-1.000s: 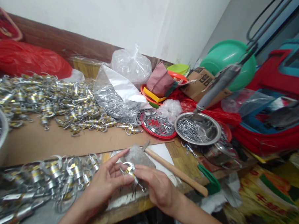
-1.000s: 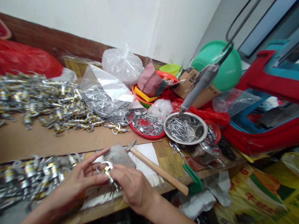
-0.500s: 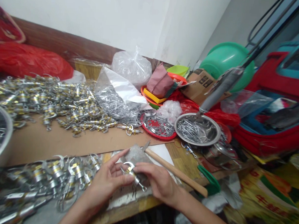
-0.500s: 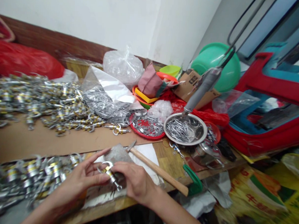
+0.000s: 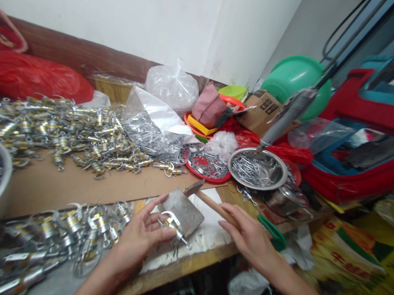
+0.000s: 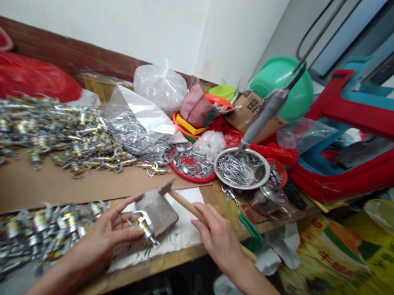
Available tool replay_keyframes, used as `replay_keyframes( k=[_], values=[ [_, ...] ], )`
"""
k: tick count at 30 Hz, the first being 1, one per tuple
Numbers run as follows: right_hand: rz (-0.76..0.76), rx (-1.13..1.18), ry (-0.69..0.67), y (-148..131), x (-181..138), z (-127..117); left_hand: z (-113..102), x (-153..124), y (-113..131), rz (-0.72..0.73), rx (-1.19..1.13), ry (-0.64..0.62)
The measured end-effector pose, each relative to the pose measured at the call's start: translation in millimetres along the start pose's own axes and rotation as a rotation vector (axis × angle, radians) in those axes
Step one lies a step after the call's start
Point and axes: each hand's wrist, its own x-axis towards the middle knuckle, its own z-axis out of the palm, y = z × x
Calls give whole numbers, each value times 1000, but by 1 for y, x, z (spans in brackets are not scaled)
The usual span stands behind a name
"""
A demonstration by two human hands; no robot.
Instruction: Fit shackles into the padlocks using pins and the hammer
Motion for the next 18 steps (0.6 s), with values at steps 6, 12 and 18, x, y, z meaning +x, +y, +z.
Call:
replay_keyframes(
  k=[6, 12, 18],
  values=[
    [-252, 28, -9, -25, -17, -20, 1, -3, 2, -5, -3, -2],
    [-214, -34, -61, -31, -23, -10, 2, 0, 1, -7, 13, 3],
    [58, 205, -34, -10, 0, 9, -1, 1, 0, -7, 89, 26]
  ],
)
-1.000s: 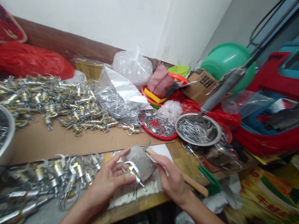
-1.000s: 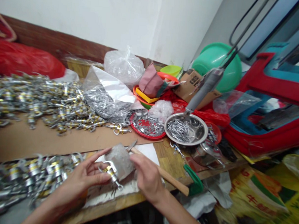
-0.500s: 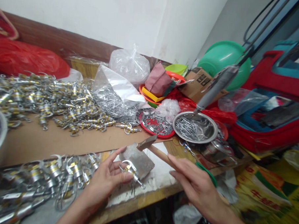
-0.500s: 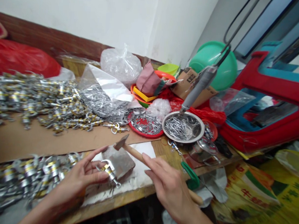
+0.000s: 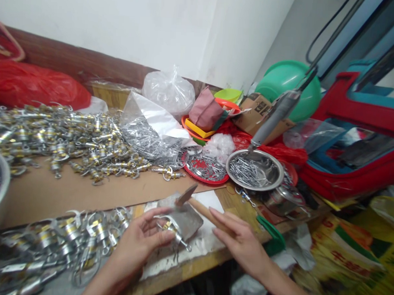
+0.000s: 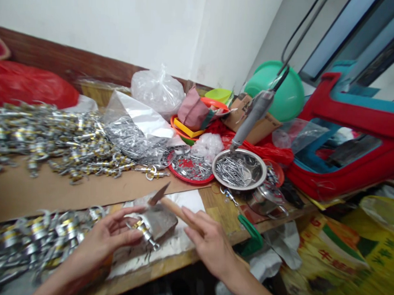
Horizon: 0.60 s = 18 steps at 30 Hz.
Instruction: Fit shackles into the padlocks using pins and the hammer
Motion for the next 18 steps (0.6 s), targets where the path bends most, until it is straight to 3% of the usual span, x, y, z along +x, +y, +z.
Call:
replay_keyframes(
  k=[2, 6, 10, 15, 18],
  values=[
    [90, 68, 31, 19, 12, 5, -2, -1, -2, 18, 81, 35],
    [83, -87, -93, 45, 37, 9, -5, -3, -4, 148, 113, 116],
    [71, -258, 14, 53, 83, 7, -2, -5, -1, 227, 138, 210],
    [119, -377, -52, 65, 154, 14, 3, -10, -1, 131, 66, 181],
    [160, -414, -89, 70, 172, 22, -1, -14, -2, 111, 46, 193]
  ],
)
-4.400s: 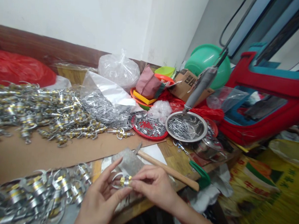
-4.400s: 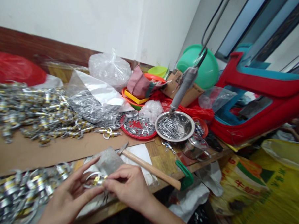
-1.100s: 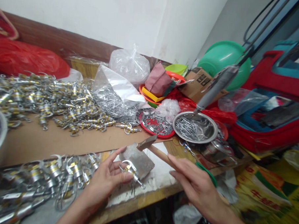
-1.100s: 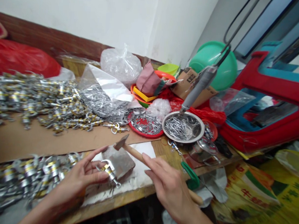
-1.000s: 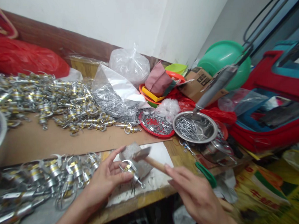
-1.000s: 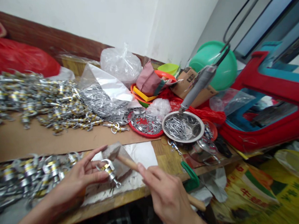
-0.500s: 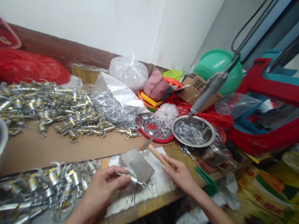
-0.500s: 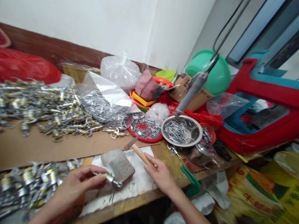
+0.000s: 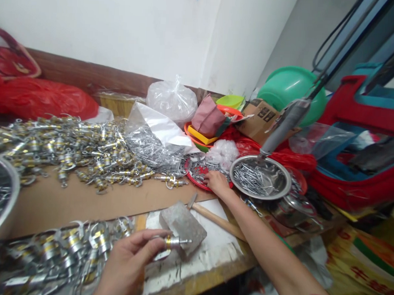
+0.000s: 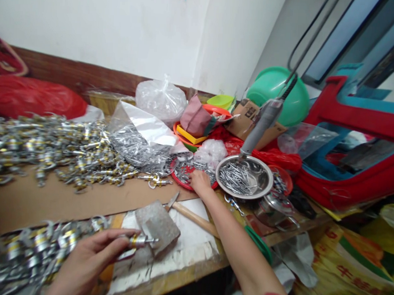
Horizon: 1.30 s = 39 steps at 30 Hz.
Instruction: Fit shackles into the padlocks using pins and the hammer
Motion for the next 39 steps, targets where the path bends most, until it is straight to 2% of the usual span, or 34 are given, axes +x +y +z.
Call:
replay_keyframes(
  k=[4, 8, 10, 13, 15, 17, 21, 25, 28, 35, 39],
  values=[
    [26, 26, 69, 6, -2, 3, -7, 1, 1, 65, 83, -11],
    [31, 141, 203, 14, -12, -5, -4, 4, 2, 210, 261, -34],
    [11, 234, 261, 8, -21, -10, -1, 3, 0, 279, 350, -32],
    [-52, 398, 289, -20, -49, -16, 1, 2, -8, 359, 405, -20],
    [-126, 519, 259, -46, -77, -20, 2, 1, -15, 390, 349, -29],
    [-265, 704, 193, -71, -107, -25, 1, 0, -20, 414, 288, -52],
    [-479, 727, 159, -100, -146, -35, 3, -3, -20, 471, 287, -58],
    [-511, 708, 211, -104, -150, -36, 9, -10, -11, 428, 314, 28],
    [-512, 711, 239, -102, -148, -33, 11, -14, -5, 384, 314, 46],
    [-567, 708, 267, -103, -151, -33, 10, -16, -5, 398, 274, 29],
    [-538, 764, 285, -101, -153, -30, 10, -17, 1, 388, 360, 108]
  ],
)
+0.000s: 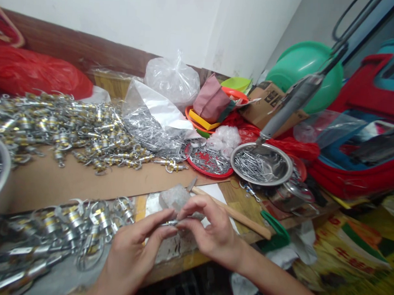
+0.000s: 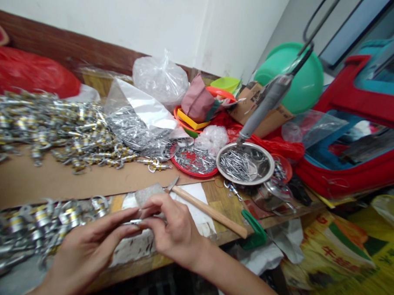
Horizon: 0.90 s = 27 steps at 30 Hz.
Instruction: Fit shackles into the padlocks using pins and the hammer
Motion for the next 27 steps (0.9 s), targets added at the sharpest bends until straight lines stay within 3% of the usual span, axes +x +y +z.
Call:
replay_keyframes(
  k=[3, 7, 11, 14, 18, 21, 25, 27],
  values=[
    [-48, -55, -11, 0, -6, -1, -4, 3, 4, -40, -35, -48],
    [-282, -248, -110, 1, -14, -6, -10, 9, 4, -178, -170, -160],
    [-456, -360, -152, 6, -18, -8, -11, 11, 7, -167, -150, -167],
    [-480, -399, -101, 11, -19, -8, -11, 10, 11, -141, -95, -181],
    [-372, -415, -62, 12, -20, -4, -12, 11, 13, -152, -77, -192],
    [-209, -278, -69, 7, -22, 1, -11, 12, 9, -210, -105, -192],
    [11, -97, -60, -2, -23, 3, -5, 9, 1, -315, -312, -187],
    [93, -57, -131, 0, -18, -1, -2, 6, 0, -333, -423, -196]
  ],
)
